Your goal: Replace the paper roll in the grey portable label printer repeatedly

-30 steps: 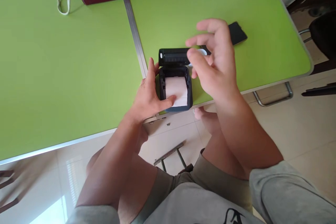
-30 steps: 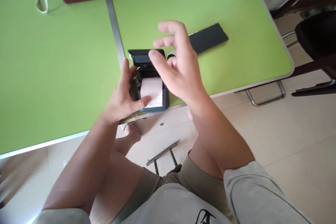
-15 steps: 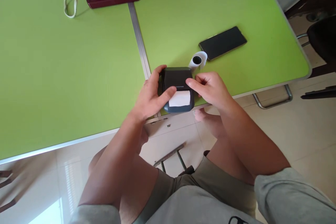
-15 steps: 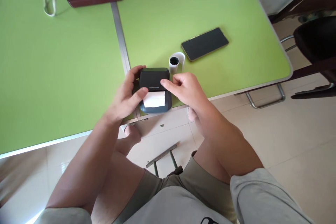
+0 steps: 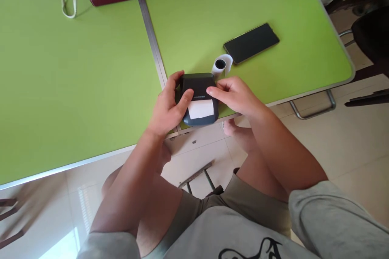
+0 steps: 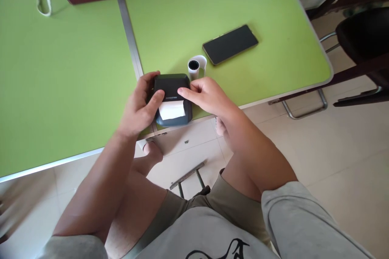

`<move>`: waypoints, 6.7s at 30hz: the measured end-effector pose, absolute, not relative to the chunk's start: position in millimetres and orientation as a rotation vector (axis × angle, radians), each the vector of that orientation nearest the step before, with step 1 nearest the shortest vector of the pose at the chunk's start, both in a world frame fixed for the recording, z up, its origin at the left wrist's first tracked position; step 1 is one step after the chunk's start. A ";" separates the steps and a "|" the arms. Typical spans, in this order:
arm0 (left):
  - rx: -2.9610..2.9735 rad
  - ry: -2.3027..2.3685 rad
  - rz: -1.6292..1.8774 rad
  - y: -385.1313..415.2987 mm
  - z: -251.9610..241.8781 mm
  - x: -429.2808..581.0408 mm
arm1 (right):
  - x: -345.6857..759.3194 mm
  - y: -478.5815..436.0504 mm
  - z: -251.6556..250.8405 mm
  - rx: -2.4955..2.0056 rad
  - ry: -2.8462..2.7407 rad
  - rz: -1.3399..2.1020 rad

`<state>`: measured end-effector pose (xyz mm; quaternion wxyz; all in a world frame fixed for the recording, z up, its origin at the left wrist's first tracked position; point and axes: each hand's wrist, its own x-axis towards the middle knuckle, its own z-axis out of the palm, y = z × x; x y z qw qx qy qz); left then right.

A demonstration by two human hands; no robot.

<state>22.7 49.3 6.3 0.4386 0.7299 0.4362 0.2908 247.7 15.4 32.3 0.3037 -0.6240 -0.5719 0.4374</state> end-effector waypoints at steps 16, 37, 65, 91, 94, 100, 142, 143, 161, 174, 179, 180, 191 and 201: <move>2.361 1.277 0.472 5.1 -3.7 14.3 | 251.5 8.8 29.0 -1.648 -1.558 1.133; 2.386 1.324 0.564 0.9 -5.9 10.0 | 263.0 11.4 24.0 -1.631 -1.633 1.233; 2.294 1.329 0.656 1.4 -3.3 19.3 | 266.8 13.6 36.1 -1.524 -1.653 1.377; 2.488 1.456 0.524 -9.3 0.8 27.3 | 235.5 16.1 63.1 -1.791 -2.010 -0.144; 2.497 1.447 0.531 -9.9 0.5 27.5 | 223.3 20.9 72.6 -1.869 -2.197 -0.077; 2.496 1.443 0.503 -10.6 1.4 27.9 | 214.6 47.6 74.0 -1.987 -2.487 0.123; 2.494 1.431 0.596 -9.0 -4.1 25.1 | 336.7 0.0 18.7 -1.863 -1.635 -0.076; 2.501 1.427 0.603 -8.9 -5.0 24.9 | 325.7 1.6 26.7 -1.790 -1.745 -0.096; 2.506 1.441 0.603 -9.1 -4.5 25.0 | 276.5 11.1 4.7 -1.573 -1.729 0.307; 2.521 1.460 0.582 -9.2 -4.2 25.6 | 272.1 8.4 -18.5 -1.617 -1.704 0.332; 2.504 1.448 0.595 -8.9 -5.5 25.0 | 272.3 7.3 -17.9 -1.569 -1.629 0.366; 2.501 1.446 0.595 -9.0 -5.5 24.9 | 271.2 7.0 -17.0 -1.543 -1.613 0.371; 2.500 1.447 0.580 -8.4 -3.6 26.3 | 266.1 6.8 -12.0 -1.412 -1.483 0.445; 2.500 1.433 0.566 -9.4 -1.7 25.6 | 242.1 4.9 34.1 -1.299 -1.789 0.371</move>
